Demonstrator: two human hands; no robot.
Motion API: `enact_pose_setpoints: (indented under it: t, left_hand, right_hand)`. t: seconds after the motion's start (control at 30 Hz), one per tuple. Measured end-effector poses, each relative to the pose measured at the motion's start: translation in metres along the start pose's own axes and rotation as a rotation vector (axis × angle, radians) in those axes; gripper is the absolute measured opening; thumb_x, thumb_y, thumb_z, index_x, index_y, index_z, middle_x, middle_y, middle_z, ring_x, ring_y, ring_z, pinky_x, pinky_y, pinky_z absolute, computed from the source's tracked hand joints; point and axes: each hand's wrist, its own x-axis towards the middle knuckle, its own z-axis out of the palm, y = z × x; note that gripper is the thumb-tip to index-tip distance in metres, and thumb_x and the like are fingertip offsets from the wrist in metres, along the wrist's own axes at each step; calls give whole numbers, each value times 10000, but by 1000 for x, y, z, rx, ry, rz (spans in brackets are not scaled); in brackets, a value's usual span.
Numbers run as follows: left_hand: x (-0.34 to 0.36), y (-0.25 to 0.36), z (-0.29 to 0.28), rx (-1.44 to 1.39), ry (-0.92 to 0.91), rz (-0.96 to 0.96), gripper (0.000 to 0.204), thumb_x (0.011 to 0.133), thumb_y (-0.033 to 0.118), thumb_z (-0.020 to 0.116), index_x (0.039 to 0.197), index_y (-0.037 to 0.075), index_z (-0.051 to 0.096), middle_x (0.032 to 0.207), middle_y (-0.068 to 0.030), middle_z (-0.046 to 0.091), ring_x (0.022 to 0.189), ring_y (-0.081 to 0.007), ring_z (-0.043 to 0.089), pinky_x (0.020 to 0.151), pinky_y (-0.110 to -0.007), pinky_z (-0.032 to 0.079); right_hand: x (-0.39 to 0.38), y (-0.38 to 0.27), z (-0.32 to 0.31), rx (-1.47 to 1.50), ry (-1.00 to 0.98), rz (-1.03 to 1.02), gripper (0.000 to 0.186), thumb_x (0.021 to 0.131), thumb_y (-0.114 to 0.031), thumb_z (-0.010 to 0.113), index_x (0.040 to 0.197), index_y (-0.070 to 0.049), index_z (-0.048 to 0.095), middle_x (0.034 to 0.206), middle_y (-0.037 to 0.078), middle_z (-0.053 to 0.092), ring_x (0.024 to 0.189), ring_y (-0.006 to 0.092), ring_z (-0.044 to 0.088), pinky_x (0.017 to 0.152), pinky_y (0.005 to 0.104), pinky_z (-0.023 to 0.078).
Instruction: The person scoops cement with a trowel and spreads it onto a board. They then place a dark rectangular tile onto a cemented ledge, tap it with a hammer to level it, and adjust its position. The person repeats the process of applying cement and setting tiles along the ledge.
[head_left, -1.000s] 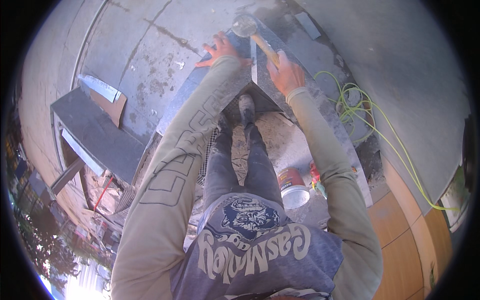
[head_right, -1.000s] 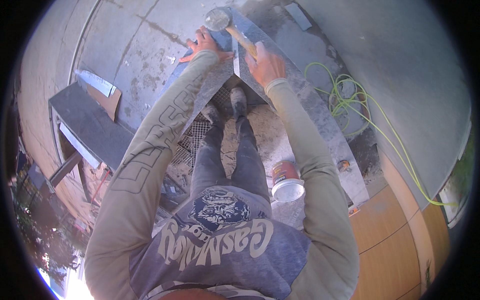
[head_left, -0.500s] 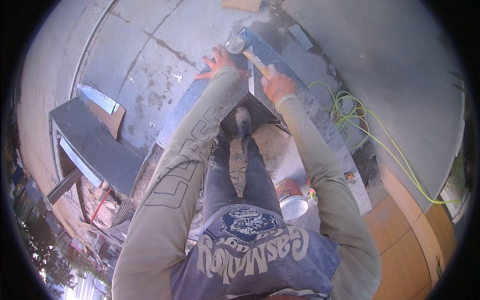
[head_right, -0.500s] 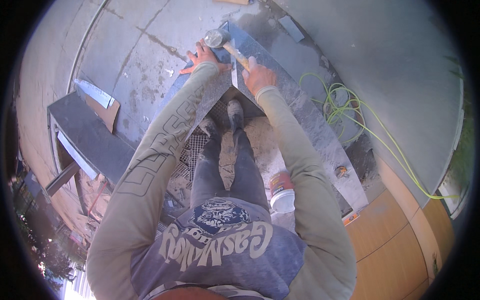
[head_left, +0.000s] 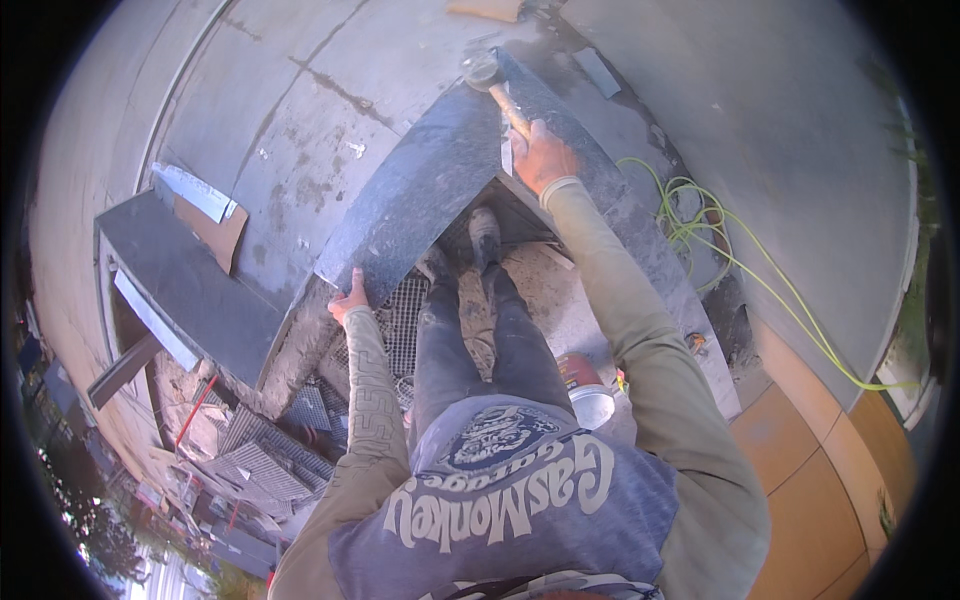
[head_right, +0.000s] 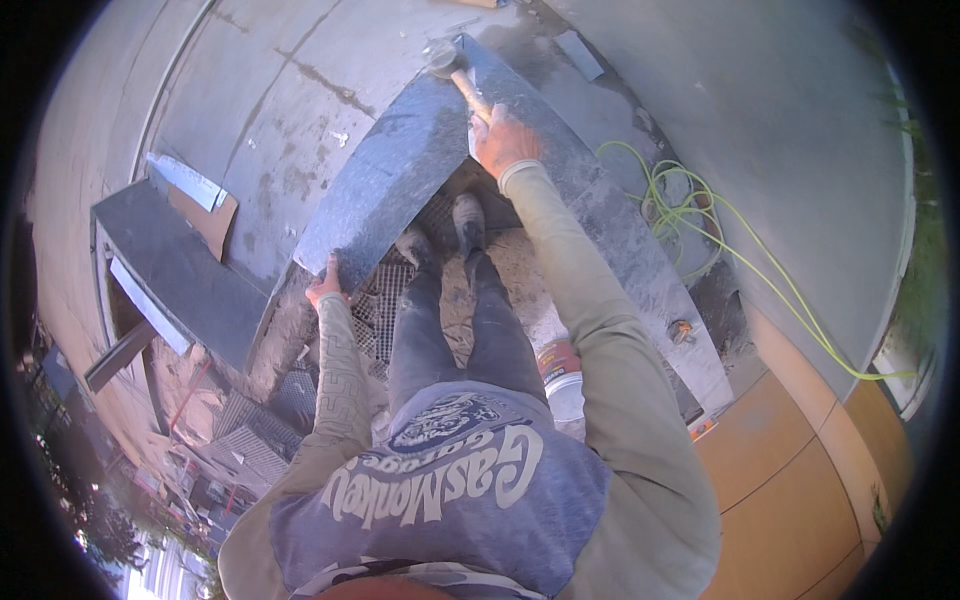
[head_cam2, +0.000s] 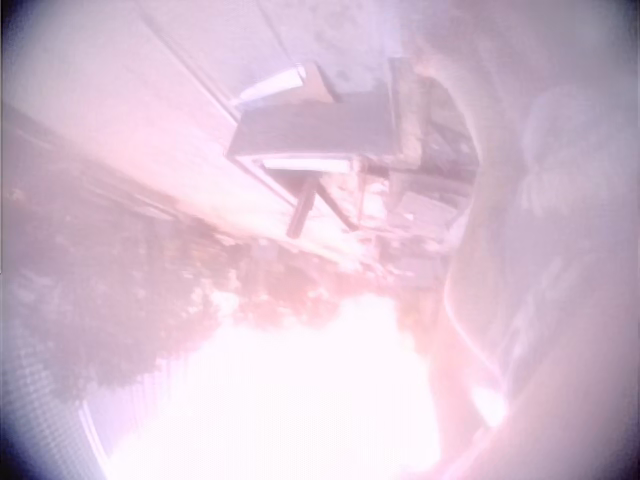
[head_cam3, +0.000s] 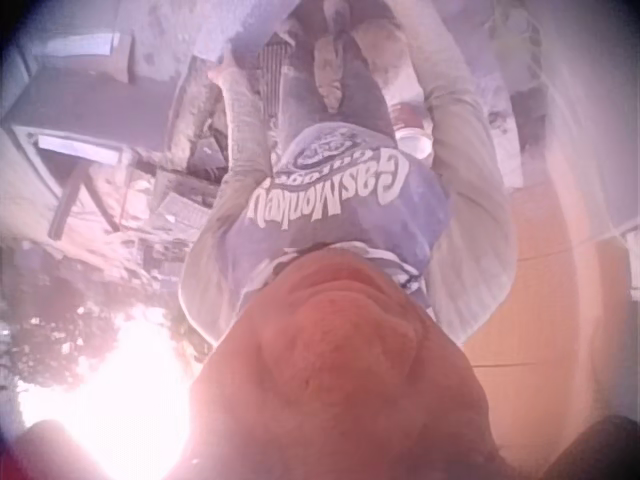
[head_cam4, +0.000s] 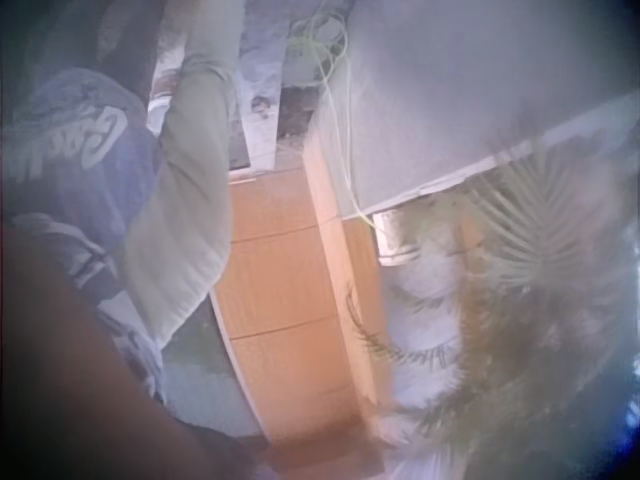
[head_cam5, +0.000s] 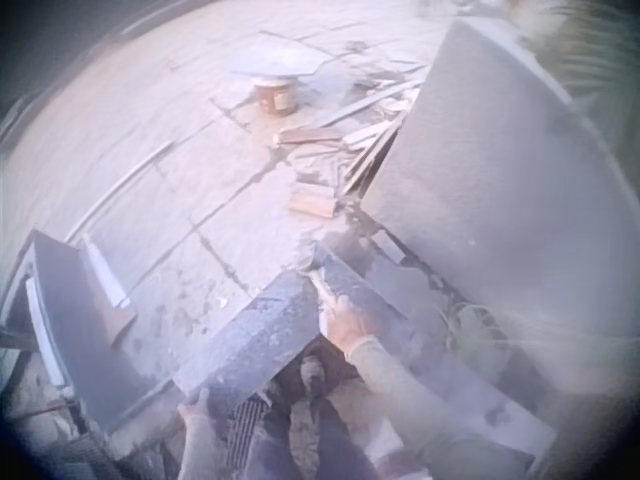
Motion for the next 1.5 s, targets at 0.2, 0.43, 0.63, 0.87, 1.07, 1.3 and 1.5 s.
enact_pose_setpoints:
  t: [0.2, 0.43, 0.63, 0.87, 1.07, 1.3, 1.5]
  left_hand:
    - [37, -7, 11, 84, -139, -54, 1028, 568, 677, 868, 1140, -142, 623, 1068, -257, 690, 933, -309, 693, 849, -404, 555]
    - [62, 8, 4, -257, -117, 5, 891, 540, 468, 968, 1104, -115, 600, 1089, -248, 681, 1011, -262, 663, 903, -401, 523]
    - [60, -2, -13, -303, -50, -52, 821, 656, 427, 920, 1214, -70, 580, 1190, -216, 644, 1063, -285, 626, 941, -408, 497]
    - [62, 18, -16, -475, -213, -328, 856, 732, 543, 832, 1296, -48, 575, 1290, -187, 617, 1166, -306, 596, 1004, -421, 463]
    - [81, 11, -6, -463, -232, -350, 1011, 709, 612, 812, 1389, -69, 500, 1367, -218, 573, 1261, -336, 555, 1042, -433, 439]
    - [84, 14, -6, -378, -271, -411, 1099, 676, 654, 811, 1366, -137, 487, 1354, -240, 578, 1231, -338, 577, 1029, -423, 443]
    - [93, 3, 0, -567, -275, -408, 1000, 675, 651, 817, 1269, -119, 584, 1191, -203, 648, 944, -315, 666, 824, -448, 527]
  right_hand:
    - [0, 4, 22, 43, -6, 74, 333, 998, -380, 508, 1047, -52, 475, 1001, 274, 686, 941, 475, 662, 807, 552, 514]
    - [0, -8, 19, 63, -34, 42, 474, 961, -349, 537, 1305, -31, 460, 1004, 283, 687, 977, 476, 657, 844, 550, 525]
    - [8, -3, 21, -65, -13, -19, 407, 973, -367, 529, 1188, -26, 477, 1051, 327, 662, 1030, 507, 625, 880, 581, 491]
    - [7, -1, 22, -121, -10, -6, 383, 979, -337, 539, 1178, -22, 449, 1062, 332, 658, 1021, 523, 619, 880, 585, 480]
    - [8, -8, 21, -128, -8, -9, 377, 980, -332, 539, 1162, -15, 446, 1037, 338, 659, 1017, 520, 620, 870, 579, 482]
    - [8, -6, 25, -86, -15, 29, 382, 982, -330, 531, 1171, -11, 437, 1028, 354, 651, 1015, 526, 617, 868, 585, 479]
    - [5, -12, 36, 10, 23, 66, 403, 978, -367, 539, 1158, -14, 463, 1009, 361, 650, 990, 544, 615, 845, 593, 488]
